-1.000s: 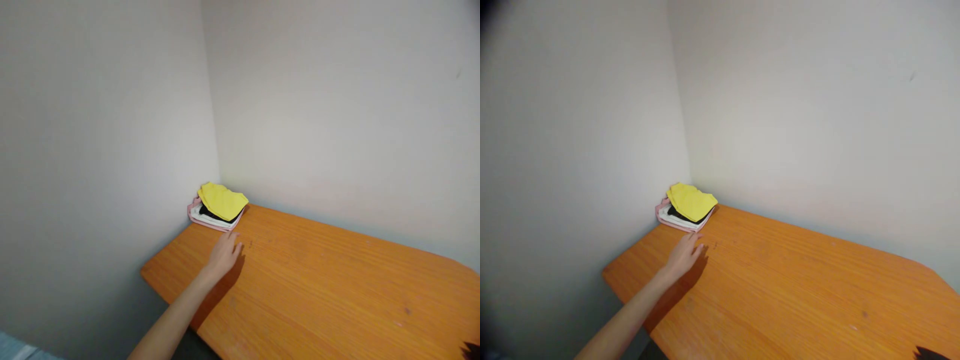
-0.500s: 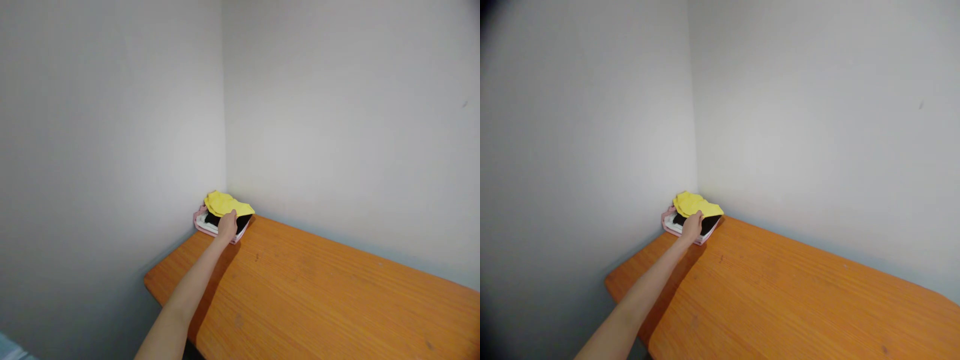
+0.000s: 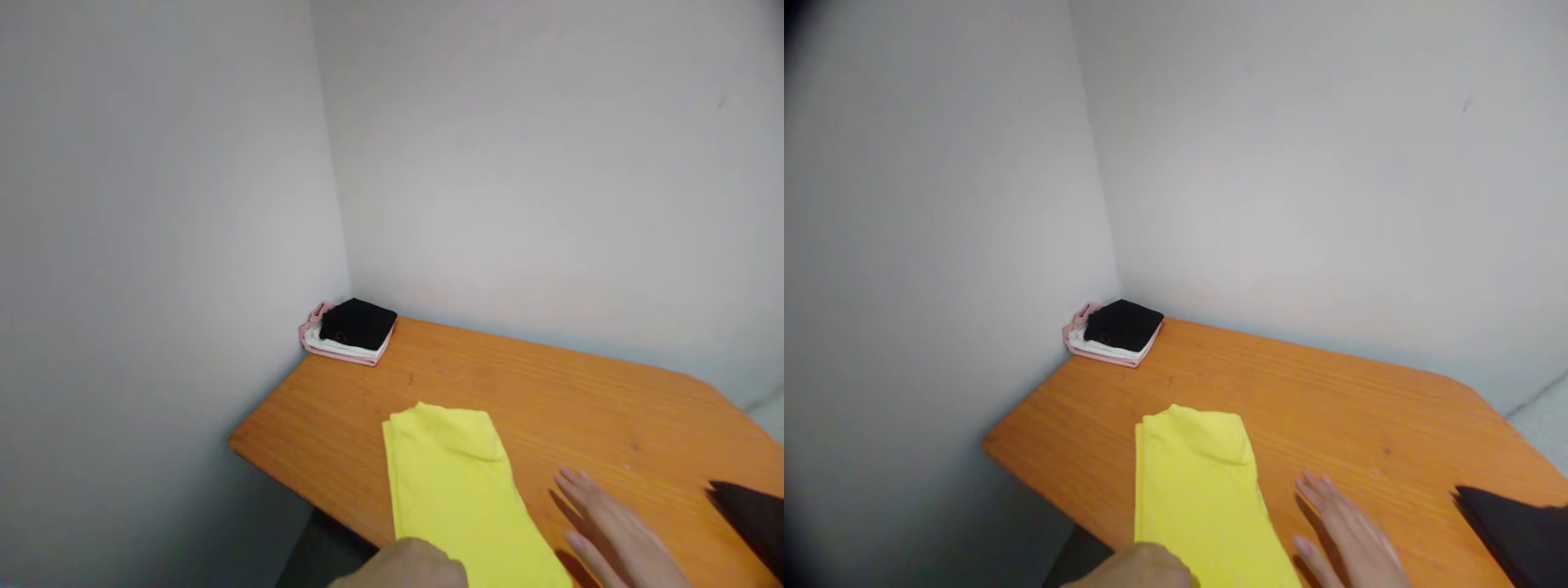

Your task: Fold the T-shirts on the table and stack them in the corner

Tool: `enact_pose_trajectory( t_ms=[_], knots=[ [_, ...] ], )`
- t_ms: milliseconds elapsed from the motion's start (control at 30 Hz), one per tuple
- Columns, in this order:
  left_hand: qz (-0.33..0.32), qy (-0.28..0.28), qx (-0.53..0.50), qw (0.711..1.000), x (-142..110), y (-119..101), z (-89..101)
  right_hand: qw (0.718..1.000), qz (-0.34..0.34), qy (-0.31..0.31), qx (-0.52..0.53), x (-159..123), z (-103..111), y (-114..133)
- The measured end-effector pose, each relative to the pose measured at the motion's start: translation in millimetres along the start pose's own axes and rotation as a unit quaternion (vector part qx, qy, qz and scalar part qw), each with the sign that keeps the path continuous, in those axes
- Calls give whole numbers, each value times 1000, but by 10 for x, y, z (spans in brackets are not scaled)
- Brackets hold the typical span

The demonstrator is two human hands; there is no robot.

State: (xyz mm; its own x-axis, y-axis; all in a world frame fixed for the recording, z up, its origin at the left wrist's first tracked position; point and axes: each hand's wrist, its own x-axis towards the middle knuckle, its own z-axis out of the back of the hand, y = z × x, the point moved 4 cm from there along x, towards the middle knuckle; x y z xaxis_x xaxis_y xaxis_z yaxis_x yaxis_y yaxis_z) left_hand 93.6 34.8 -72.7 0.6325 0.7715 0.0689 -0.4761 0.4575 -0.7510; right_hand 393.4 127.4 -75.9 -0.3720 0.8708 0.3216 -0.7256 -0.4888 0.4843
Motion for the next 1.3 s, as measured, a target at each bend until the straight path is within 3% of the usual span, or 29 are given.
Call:
enact_pose_trajectory(
  t_ms=[100, 167, 233, 367, 500, 633, 700, 833, 1033, 1167, 1300],
  knots=[
    [59, -16, -11, 998, -232, -325, 365, 997, -46, 58, 18, 156, -143, 474],
    [118, -30, -13, 993, -281, -495, 624, 997, -59, 45, 23, 335, -197, 675],
    [149, -47, -16, 988, -235, -573, 758, 997, -74, 16, 15, 496, -230, 743],
    [139, -141, -53, 979, 17, -486, 731, 995, -101, 3, 18, 633, -223, 812],
    [184, -210, -190, 941, 249, -267, 564, 999, -29, -13, 31, 493, -60, 1246],
    [248, -231, -145, 929, 329, -137, 428, 992, 33, 68, 101, 253, -15, 1682],
    [241, -231, -139, 932, 321, -109, 353, 988, -3, 84, 126, 197, -24, 1720],
    [179, -207, -229, 934, 264, -131, 186, 983, -124, 74, 110, 183, -4, 1595],
    [142, -192, -302, 923, 155, -424, 146, 985, -92, 118, 81, 134, 169, 1595],
    [128, -231, -261, 929, -36, -712, 439, 987, -78, 99, 101, 135, 472, 1578],
    [107, -294, -219, 924, -367, -1018, 1034, 987, -114, -52, 98, 127, 1124, 1450]
  ],
)
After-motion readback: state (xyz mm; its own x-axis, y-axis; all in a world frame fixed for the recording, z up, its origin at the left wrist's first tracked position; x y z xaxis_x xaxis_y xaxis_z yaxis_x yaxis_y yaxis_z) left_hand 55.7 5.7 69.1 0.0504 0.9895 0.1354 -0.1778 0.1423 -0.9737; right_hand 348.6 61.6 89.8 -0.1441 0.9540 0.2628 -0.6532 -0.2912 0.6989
